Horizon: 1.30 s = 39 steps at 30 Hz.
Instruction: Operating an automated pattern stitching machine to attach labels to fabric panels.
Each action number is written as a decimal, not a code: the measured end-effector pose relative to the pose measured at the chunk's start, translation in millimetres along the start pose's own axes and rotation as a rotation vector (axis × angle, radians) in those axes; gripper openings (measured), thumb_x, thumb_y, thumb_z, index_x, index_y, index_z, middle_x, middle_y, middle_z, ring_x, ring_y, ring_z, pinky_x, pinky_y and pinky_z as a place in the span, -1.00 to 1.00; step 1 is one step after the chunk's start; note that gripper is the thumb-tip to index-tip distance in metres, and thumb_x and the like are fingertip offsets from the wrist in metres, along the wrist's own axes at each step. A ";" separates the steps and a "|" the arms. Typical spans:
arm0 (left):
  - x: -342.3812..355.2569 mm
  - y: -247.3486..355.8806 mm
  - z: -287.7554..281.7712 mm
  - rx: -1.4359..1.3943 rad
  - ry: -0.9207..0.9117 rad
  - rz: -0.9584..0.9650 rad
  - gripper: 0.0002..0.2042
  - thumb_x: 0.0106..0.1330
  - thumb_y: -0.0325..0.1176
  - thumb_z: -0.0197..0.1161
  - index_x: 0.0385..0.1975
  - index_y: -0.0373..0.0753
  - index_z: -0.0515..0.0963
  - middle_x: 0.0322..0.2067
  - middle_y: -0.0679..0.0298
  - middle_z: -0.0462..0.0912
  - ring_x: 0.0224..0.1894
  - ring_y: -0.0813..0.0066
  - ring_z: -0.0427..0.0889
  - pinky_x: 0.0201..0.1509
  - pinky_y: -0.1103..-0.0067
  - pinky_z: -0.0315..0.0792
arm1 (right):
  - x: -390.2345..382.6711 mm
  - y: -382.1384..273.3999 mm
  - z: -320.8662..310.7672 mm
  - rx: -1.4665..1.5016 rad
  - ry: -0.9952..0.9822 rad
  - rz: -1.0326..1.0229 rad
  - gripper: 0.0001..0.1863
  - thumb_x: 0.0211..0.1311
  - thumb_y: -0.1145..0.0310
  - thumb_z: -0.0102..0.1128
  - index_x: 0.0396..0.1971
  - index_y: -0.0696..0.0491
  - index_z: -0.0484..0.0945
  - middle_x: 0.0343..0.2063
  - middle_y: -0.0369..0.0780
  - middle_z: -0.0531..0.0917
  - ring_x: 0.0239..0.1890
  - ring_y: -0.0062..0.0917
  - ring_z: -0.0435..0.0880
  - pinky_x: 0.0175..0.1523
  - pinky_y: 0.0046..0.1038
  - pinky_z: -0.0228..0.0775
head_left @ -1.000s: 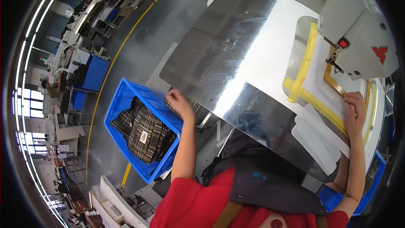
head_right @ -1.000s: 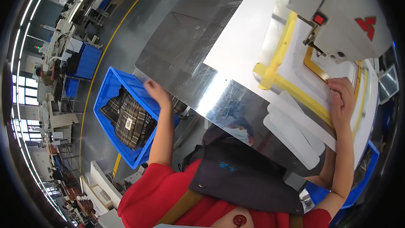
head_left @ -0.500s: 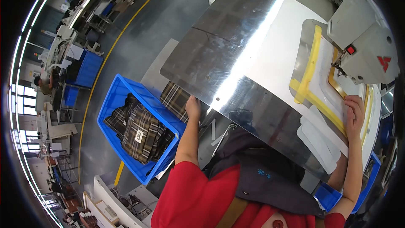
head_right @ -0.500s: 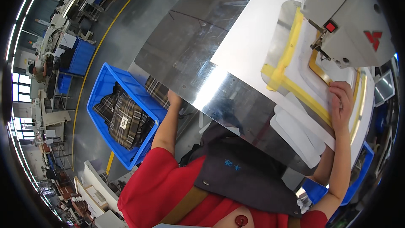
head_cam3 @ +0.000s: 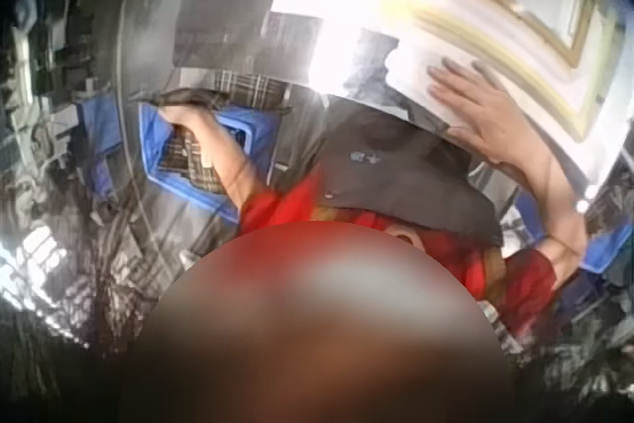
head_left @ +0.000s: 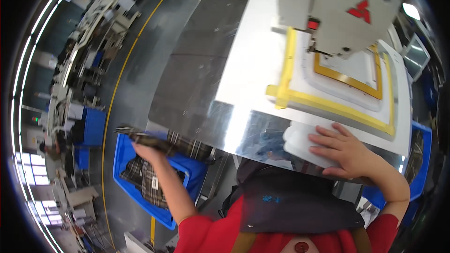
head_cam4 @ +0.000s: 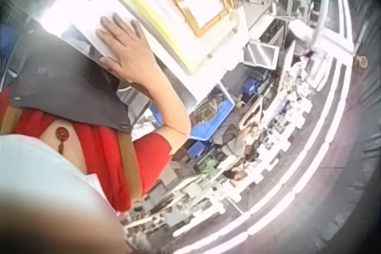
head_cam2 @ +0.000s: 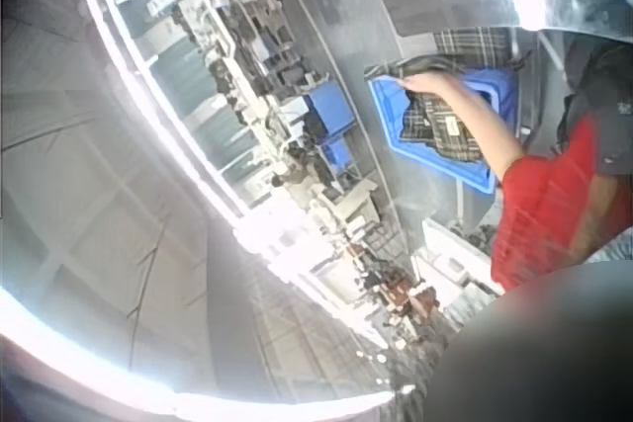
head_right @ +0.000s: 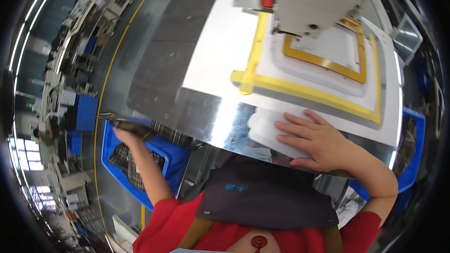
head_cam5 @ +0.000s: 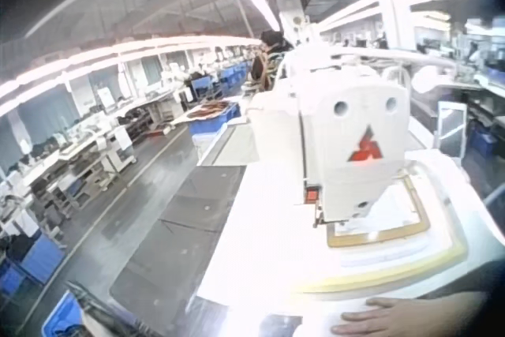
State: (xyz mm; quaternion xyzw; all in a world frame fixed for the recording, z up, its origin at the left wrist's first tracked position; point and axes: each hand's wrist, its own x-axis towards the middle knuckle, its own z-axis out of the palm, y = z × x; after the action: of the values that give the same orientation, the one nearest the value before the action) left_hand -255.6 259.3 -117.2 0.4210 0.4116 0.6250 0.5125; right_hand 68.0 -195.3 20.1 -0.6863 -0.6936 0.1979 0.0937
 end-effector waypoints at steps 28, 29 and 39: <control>-100.8 51.0 373.9 0.811 -1.717 -0.013 -0.67 0.12 -0.23 0.45 -0.32 -0.39 0.61 -0.46 0.35 0.64 -0.40 0.71 0.47 -0.28 0.61 0.38 | 146.0 40.1 -10.1 -0.687 0.269 -0.159 -0.61 0.19 0.37 0.05 0.03 0.12 0.46 0.10 -0.17 0.52 0.21 -0.33 0.44 0.20 -0.36 0.33; -93.3 32.4 377.0 0.881 -1.719 0.092 -0.65 0.14 -0.23 0.42 -0.23 -0.39 0.60 -0.33 0.24 0.67 -0.29 0.59 0.54 -0.17 0.55 0.44 | 144.4 41.6 -6.7 -0.684 0.269 -0.151 -0.61 0.19 0.37 0.05 0.03 0.12 0.46 0.10 -0.17 0.52 0.21 -0.33 0.44 0.20 -0.36 0.33; -140.4 0.8 406.1 0.716 -1.662 0.796 -0.58 0.13 -0.14 0.37 -0.04 -0.18 0.56 -0.06 0.17 0.63 -0.01 0.18 0.57 0.09 0.40 0.43 | 89.0 52.5 3.2 -0.466 0.462 0.036 -0.62 0.20 0.39 0.00 0.01 0.18 0.48 0.07 -0.08 0.54 0.14 -0.30 0.51 0.15 -0.38 0.38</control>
State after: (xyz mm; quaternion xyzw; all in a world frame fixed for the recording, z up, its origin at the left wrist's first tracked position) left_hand 146.1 154.3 -6.6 0.9639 -0.0859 0.0961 0.2332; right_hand 111.1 -108.7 -16.6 -0.7282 -0.6683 -0.1256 0.0857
